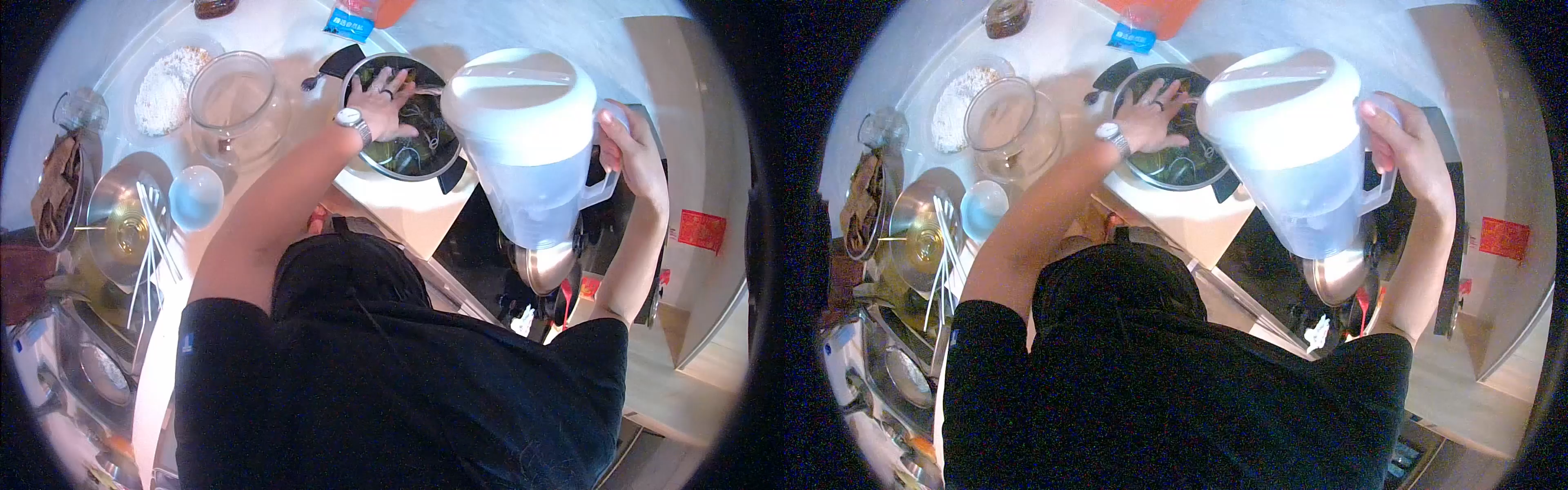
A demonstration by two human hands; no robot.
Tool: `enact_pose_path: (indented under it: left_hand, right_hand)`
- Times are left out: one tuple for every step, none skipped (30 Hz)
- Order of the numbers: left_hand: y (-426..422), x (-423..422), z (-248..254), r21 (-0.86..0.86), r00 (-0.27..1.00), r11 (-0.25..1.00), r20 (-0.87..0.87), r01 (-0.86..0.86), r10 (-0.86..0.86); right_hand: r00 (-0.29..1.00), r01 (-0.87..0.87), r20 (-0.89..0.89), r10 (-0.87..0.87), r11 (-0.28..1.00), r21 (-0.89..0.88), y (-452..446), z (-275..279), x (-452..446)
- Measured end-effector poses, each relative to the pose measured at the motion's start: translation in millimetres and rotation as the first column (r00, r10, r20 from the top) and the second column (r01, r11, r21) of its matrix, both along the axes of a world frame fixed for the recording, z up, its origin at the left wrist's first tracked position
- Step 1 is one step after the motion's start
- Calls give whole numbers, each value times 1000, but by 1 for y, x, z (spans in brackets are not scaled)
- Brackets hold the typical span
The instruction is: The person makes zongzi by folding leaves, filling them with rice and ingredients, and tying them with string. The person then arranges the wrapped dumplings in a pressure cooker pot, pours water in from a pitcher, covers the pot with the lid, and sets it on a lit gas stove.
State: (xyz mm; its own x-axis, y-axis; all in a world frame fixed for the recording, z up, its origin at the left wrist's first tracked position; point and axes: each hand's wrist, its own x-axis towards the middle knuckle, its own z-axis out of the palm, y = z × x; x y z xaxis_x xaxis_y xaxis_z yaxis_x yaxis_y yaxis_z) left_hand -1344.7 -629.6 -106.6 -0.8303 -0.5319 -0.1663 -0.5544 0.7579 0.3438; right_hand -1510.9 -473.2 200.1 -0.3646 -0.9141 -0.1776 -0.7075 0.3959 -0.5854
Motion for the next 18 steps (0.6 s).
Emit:
enact_pose_path:
  left_hand:
    - [5, 5, 7, -2, 998, 1000, 55, 20, -20]
    - [8, 9, 8, 12, 997, 999, 59, 49, -49]
    - [10, 12, 4, 20, 993, 995, 70, 93, -94]
    - [11, 15, -3, -23, 988, 992, 93, 125, -123]
    - [13, 18, -6, -64, 982, 985, 117, 157, -149]
    - [14, 17, -8, -60, 983, 987, 121, 146, -138]
    - [16, 15, -10, -69, 984, 988, 126, 138, -129]
    - [16, 14, -12, -80, 982, 987, 139, 140, -128]
    - [16, 13, -15, -89, 980, 986, 152, 141, -127]
    - [15, 13, -13, -97, 978, 984, 163, 146, -129]
    - [15, 12, -10, -88, 975, 985, 185, 145, -127]
    - [16, 11, -9, -75, 970, 987, 207, 145, -126]
    - [15, 10, -8, -81, 967, 985, 218, 153, -133]
    - [15, 10, -8, -75, 964, 985, 229, 157, -136]
    - [16, 10, -7, -71, 961, 985, 239, 159, -138]
    - [14, 10, -4, -69, 960, 983, 238, 170, -149]
    - [13, 10, -2, -77, 957, 981, 244, 180, -156]
    - [12, 10, 0, -58, 965, 982, 207, 178, -162]
  right_hand:
    - [1000, 7, 8, -6, 1000, -9, 7, -1, -4]
    - [995, 73, 76, -68, 995, -68, 14, -2, -9]
    - [981, 142, 148, -124, 982, -120, 21, -3, -18]
    - [981, 88, 186, -64, 988, -126, 30, -6, -40]
    - [979, 91, 195, -64, 987, -134, 36, -8, -48]
    - [971, 79, 238, -37, 983, -166, 44, -10, -54]
    - [960, 70, 280, -11, 977, -199, 50, -12, -53]
    - [958, 129, 280, -58, 962, -240, 56, -14, -48]
    - [955, 135, 290, -59, 960, -247, 64, -15, -50]
    - [953, 113, 302, -27, 956, -270, 70, -18, -53]
    - [949, 94, 314, 3, 952, -292, 75, -20, -55]
    - [959, 105, 283, -6, 935, -338, 82, -24, -57]
    - [956, 117, 293, -12, 932, -343, 84, -29, -59]
    - [961, 159, 275, -36, 885, -437, 87, -36, -61]
    - [960, 177, 277, -41, 856, -485, 88, -37, -65]
    - [960, 193, 278, -45, 825, -532, 89, -38, -68]
    - [960, 207, 277, -49, 791, -576, 89, -39, -71]
    - [952, 231, 302, -54, 773, -591, 89, -34, -75]
